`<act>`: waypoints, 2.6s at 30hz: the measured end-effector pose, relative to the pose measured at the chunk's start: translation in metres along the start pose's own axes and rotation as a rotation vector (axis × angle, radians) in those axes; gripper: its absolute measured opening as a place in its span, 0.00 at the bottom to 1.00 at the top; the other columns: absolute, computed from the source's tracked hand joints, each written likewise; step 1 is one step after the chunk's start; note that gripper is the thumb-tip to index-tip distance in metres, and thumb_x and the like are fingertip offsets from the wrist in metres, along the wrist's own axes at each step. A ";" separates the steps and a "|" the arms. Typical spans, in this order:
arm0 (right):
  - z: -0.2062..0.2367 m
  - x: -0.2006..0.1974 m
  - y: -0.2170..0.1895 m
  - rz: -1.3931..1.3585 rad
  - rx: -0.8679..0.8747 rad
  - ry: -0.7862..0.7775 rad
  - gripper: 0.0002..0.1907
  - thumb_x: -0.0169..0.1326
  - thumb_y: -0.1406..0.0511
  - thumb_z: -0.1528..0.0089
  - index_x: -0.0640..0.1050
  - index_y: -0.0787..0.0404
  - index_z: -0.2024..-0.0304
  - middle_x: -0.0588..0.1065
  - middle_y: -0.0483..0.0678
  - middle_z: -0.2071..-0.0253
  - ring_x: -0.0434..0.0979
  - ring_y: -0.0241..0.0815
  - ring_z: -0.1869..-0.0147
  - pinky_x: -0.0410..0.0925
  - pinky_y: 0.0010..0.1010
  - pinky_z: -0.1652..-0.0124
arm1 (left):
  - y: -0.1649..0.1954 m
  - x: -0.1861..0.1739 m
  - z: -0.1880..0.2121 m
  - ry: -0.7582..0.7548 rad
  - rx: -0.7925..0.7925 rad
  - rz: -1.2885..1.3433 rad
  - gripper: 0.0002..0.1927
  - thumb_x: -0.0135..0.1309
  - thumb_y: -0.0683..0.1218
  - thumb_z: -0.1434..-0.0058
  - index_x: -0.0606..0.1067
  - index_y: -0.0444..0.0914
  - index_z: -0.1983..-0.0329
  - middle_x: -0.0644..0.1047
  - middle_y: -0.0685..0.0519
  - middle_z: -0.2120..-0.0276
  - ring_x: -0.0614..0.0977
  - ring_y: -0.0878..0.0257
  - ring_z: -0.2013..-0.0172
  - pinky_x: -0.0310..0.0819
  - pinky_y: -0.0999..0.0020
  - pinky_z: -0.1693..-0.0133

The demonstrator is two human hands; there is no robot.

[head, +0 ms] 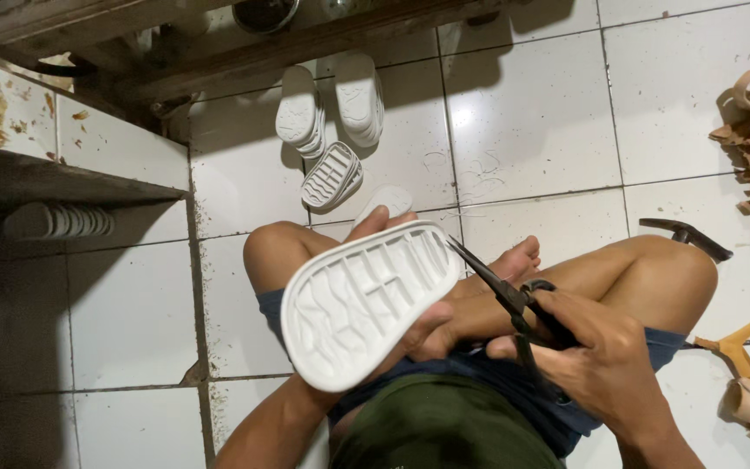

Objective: The person sits on the floor and uses large scissors to trim the edges of white shoe sole blanks. They handle the soles one at a time, cutting away excess material and placing the trimmed pieces into a plastic bag. The person repeats this process for multiple soles.

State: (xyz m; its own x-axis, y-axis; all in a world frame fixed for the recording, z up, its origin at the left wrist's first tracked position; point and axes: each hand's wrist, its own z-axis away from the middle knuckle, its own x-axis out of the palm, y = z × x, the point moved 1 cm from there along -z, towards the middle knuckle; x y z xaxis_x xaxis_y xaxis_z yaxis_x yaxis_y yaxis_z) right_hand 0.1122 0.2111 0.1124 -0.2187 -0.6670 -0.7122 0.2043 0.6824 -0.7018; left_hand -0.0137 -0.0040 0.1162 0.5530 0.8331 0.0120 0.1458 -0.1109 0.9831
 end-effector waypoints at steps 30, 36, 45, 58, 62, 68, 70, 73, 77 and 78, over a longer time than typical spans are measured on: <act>-0.008 -0.002 0.004 0.021 0.017 -0.089 0.20 0.71 0.60 0.54 0.79 0.66 0.67 0.77 0.47 0.78 0.75 0.37 0.79 0.67 0.32 0.78 | -0.006 -0.018 0.001 -0.079 -0.014 -0.043 0.33 0.72 0.37 0.43 0.71 0.31 0.36 0.77 0.40 0.40 0.75 0.53 0.34 0.77 0.59 0.32; -0.012 -0.002 -0.002 -0.016 0.015 -0.095 0.16 0.69 0.65 0.54 0.78 0.67 0.68 0.76 0.48 0.79 0.75 0.39 0.80 0.67 0.33 0.78 | 0.002 -0.015 -0.012 -0.192 -0.420 0.281 0.43 0.71 0.42 0.52 0.66 0.25 0.35 0.72 0.39 0.32 0.79 0.56 0.39 0.75 0.62 0.38; -0.011 0.010 -0.007 -0.006 -0.074 0.008 0.20 0.67 0.68 0.52 0.79 0.69 0.59 0.78 0.53 0.71 0.79 0.42 0.73 0.70 0.30 0.73 | -0.001 -0.034 -0.027 -0.462 -0.509 0.098 0.49 0.71 0.48 0.57 0.63 0.26 0.34 0.78 0.38 0.44 0.80 0.54 0.42 0.76 0.63 0.39; 0.004 0.054 0.045 -1.045 0.184 -0.120 0.19 0.56 0.67 0.40 0.75 0.75 0.50 0.81 0.53 0.62 0.83 0.38 0.62 0.75 0.26 0.62 | -0.050 0.009 -0.023 -0.414 -0.547 0.350 0.23 0.59 0.45 0.35 0.77 0.30 0.39 0.82 0.42 0.47 0.83 0.56 0.48 0.79 0.61 0.44; 0.009 0.072 0.054 -0.981 0.383 -0.075 0.14 0.58 0.68 0.39 0.79 0.77 0.59 0.81 0.56 0.71 0.81 0.41 0.73 0.74 0.29 0.72 | -0.049 0.012 -0.020 -0.380 -0.391 0.440 0.34 0.56 0.43 0.34 0.60 0.32 0.26 0.74 0.43 0.38 0.78 0.57 0.41 0.73 0.63 0.37; 0.004 0.067 0.059 -1.110 0.514 -0.202 0.14 0.62 0.66 0.42 0.79 0.68 0.57 0.79 0.51 0.73 0.79 0.42 0.74 0.72 0.30 0.75 | -0.052 0.005 -0.015 -0.323 -0.267 0.566 0.44 0.52 0.57 0.30 0.49 0.32 0.21 0.72 0.40 0.37 0.77 0.58 0.38 0.72 0.64 0.35; 0.000 0.055 0.055 -0.651 0.260 -0.167 0.18 0.65 0.63 0.44 0.82 0.68 0.56 0.81 0.48 0.71 0.80 0.37 0.70 0.73 0.27 0.71 | -0.056 0.007 -0.011 -0.290 -0.320 0.539 0.41 0.46 0.65 0.29 0.58 0.30 0.27 0.76 0.40 0.46 0.81 0.57 0.50 0.78 0.64 0.46; -0.007 0.037 0.044 0.009 -0.053 -0.003 0.29 0.73 0.59 0.55 0.80 0.68 0.57 0.76 0.49 0.77 0.77 0.40 0.77 0.70 0.32 0.75 | -0.058 0.008 -0.003 -0.229 -0.471 0.446 0.45 0.31 0.71 0.27 0.76 0.24 0.44 0.83 0.42 0.65 0.86 0.59 0.68 0.84 0.68 0.64; -0.014 0.020 0.032 0.232 -0.279 0.084 0.25 0.69 0.64 0.54 0.79 0.70 0.57 0.78 0.52 0.70 0.79 0.46 0.70 0.71 0.34 0.70 | -0.048 0.010 -0.002 -0.159 -0.563 0.214 0.48 0.23 0.72 0.30 0.80 0.27 0.55 0.83 0.46 0.74 0.87 0.61 0.72 0.83 0.72 0.67; -0.014 0.017 0.031 0.246 -0.299 0.091 0.25 0.69 0.64 0.54 0.78 0.69 0.57 0.78 0.53 0.68 0.79 0.46 0.70 0.71 0.34 0.70 | -0.044 0.010 -0.002 -0.142 -0.592 0.192 0.48 0.23 0.71 0.30 0.80 0.28 0.53 0.83 0.46 0.74 0.86 0.61 0.72 0.82 0.73 0.67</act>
State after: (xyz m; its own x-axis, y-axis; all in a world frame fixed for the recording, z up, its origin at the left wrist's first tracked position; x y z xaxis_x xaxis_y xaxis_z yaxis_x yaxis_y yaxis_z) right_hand 0.1011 0.2250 0.0783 -0.2841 -0.4527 -0.8452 -0.0228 0.8845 -0.4661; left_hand -0.0163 0.0102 0.0731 0.6334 0.7438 0.2135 -0.4220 0.1007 0.9010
